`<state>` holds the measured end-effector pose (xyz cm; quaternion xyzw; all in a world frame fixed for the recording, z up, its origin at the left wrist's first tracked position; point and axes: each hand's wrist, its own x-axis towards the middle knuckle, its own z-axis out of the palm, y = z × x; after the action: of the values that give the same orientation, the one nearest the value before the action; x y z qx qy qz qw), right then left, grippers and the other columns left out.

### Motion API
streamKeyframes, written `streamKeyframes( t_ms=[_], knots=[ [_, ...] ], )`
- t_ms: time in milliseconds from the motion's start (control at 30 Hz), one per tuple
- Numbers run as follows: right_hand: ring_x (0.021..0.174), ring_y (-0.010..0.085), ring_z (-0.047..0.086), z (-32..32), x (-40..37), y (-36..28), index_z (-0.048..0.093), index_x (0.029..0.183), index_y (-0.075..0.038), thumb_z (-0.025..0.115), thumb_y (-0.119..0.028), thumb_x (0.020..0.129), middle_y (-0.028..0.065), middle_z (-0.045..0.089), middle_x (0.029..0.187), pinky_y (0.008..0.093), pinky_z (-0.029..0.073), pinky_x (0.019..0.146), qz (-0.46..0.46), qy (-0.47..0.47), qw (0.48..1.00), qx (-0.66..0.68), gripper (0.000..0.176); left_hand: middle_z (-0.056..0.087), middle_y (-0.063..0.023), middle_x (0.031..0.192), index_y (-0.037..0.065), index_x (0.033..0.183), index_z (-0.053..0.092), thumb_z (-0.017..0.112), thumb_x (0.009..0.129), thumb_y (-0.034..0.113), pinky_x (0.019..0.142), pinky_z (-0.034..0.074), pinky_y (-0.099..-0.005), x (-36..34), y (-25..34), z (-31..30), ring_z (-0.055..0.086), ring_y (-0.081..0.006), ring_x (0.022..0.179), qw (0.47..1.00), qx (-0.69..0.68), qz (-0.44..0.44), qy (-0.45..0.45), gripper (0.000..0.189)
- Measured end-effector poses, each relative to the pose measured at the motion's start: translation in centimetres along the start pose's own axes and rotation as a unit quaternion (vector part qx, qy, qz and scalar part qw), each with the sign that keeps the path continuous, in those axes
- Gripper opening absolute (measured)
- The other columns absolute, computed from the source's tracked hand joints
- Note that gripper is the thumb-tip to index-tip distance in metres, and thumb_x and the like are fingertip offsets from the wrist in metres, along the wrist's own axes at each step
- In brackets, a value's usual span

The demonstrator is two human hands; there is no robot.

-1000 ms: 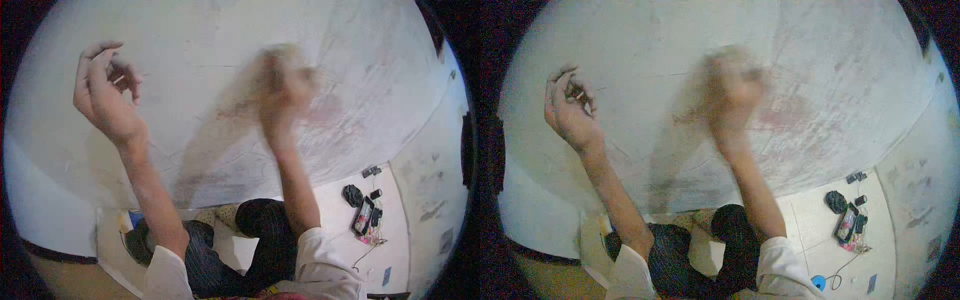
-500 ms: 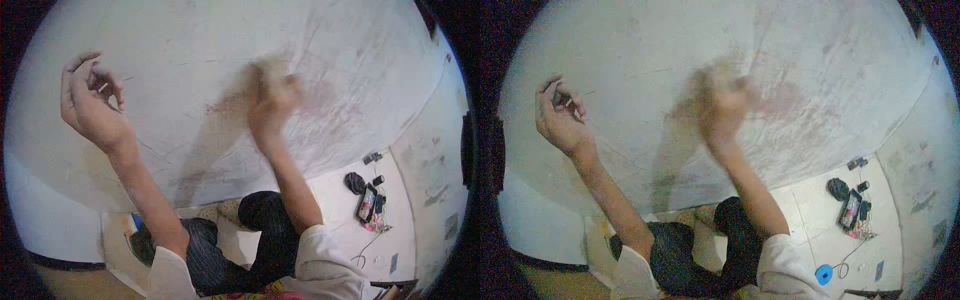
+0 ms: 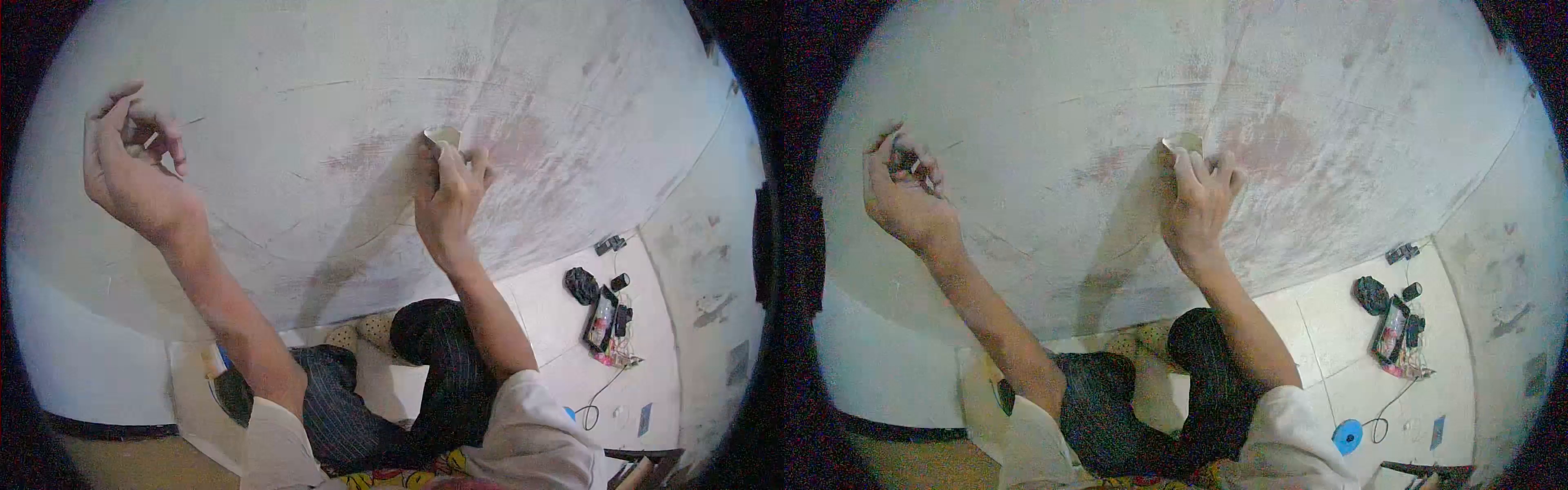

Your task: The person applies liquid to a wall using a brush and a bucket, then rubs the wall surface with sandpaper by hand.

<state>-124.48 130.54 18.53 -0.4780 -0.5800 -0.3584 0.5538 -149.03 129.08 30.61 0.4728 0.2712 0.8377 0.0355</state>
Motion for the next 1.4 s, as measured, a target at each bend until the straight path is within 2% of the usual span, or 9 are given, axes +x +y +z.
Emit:
streamKeyframes(
  t_ms=[67,300,600,767,867,1033,1133,1200,1400],
  knots=[
    [0.075,0.0283,0.051,-0.2,0.6,0.1,0.065,0.097,-0.004,0.058,-0.014,0.088,0.0108,0.061,0.074,0.0409,0.033,0.072,-0.009,-0.050,0.998,-0.027,0.015,0.051,-0.0036,0.058,-0.001,0.092,0.060,0.044,0.088,0.015,0.037,0.029,-0.0210,0.0,0.1,0.1,0.045,-0.0092,0.046,1.000,-0.011,-0.018,0.006,0.023],
    [0.077,0.0276,0.051,-1.3,13.3,1.6,0.064,0.101,-0.006,0.049,-0.025,0.094,0.0132,0.062,0.082,0.0408,0.035,0.078,0.009,0.048,0.997,-0.051,0.025,0.051,-0.0035,0.058,0.000,0.091,0.060,0.044,0.087,0.015,0.037,0.028,-0.0208,0.4,0.4,0.2,0.044,-0.0085,0.046,0.998,-0.051,-0.027,0.005,0.022],
    [0.074,0.0280,0.048,-1.1,1.5,2.3,0.064,0.098,-0.003,0.060,-0.009,0.085,0.0123,0.057,0.072,0.0400,0.034,0.076,-0.036,-0.076,0.996,-0.043,0.015,0.051,-0.0030,0.058,0.001,0.092,0.060,0.044,0.088,0.015,0.036,0.027,-0.0204,0.6,0.0,-0.5,0.043,-0.0083,0.045,0.997,-0.060,-0.039,0.005,0.021],
    [0.075,0.0270,0.049,-0.8,13.2,1.9,0.063,0.092,-0.006,0.056,-0.016,0.088,0.0133,0.060,0.075,0.0394,0.034,0.075,-0.097,0.023,0.992,-0.076,0.013,0.049,-0.0013,0.058,0.002,0.092,0.060,0.045,0.088,0.016,0.038,0.027,-0.0205,0.2,0.2,-0.3,0.043,-0.0080,0.046,0.999,-0.034,-0.033,0.011,0.021],
    [0.073,0.0336,0.052,-2.5,17.2,-0.3,0.055,0.089,-0.002,0.053,-0.004,0.082,0.0171,0.058,0.077,0.0412,0.035,0.072,-0.090,0.043,0.994,-0.052,0.008,0.048,-0.0009,0.058,0.003,0.092,0.060,0.045,0.088,0.016,0.038,0.027,-0.0205,0.2,0.3,0.4,0.043,-0.0076,0.046,0.997,-0.025,-0.059,0.044,0.021],
    [0.080,0.0295,0.048,-0.8,8.2,3.3,0.061,0.112,-0.002,0.058,-0.005,0.081,0.0149,0.062,0.092,0.0412,0.034,0.076,-0.115,-0.034,0.991,-0.063,0.030,0.048,-0.0006,0.057,0.003,0.090,0.061,0.044,0.088,0.016,0.036,0.027,-0.0202,0.1,1.0,1.1,0.043,-0.0073,0.045,0.997,-0.041,-0.060,0.034,0.021],
    [0.080,0.0302,0.048,-0.8,2.1,4.5,0.062,0.109,-0.001,0.060,-0.005,0.081,0.0146,0.062,0.093,0.0413,0.034,0.076,-0.090,-0.065,0.994,-0.013,0.028,0.048,-0.0003,0.056,0.003,0.089,0.061,0.044,0.089,0.016,0.036,0.027,-0.0201,0.2,0.7,1.0,0.043,-0.0071,0.044,0.997,-0.041,-0.058,0.017,0.021],
    [0.085,0.0305,0.050,-0.9,2.1,4.4,0.064,0.099,-0.007,0.058,-0.016,0.085,0.0119,0.062,0.110,0.0416,0.036,0.079,-0.028,-0.131,0.990,-0.048,0.018,0.047,-0.0001,0.055,0.003,0.088,0.061,0.044,0.089,0.016,0.035,0.027,-0.0200,0.4,0.4,1.2,0.043,-0.0069,0.044,0.997,-0.053,-0.051,0.016,0.021],
    [0.078,0.0349,0.054,1.3,18.9,1.3,0.063,0.097,-0.006,0.057,-0.012,0.087,0.0172,0.062,0.082,0.0426,0.040,0.074,-0.185,0.071,0.979,-0.044,0.013,0.048,-0.0002,0.056,0.004,0.088,0.061,0.044,0.088,0.017,0.035,0.027,-0.0202,0.6,-0.1,0.9,0.044,-0.0068,0.044,0.995,-0.061,-0.082,0.013,0.021]
  ],
)
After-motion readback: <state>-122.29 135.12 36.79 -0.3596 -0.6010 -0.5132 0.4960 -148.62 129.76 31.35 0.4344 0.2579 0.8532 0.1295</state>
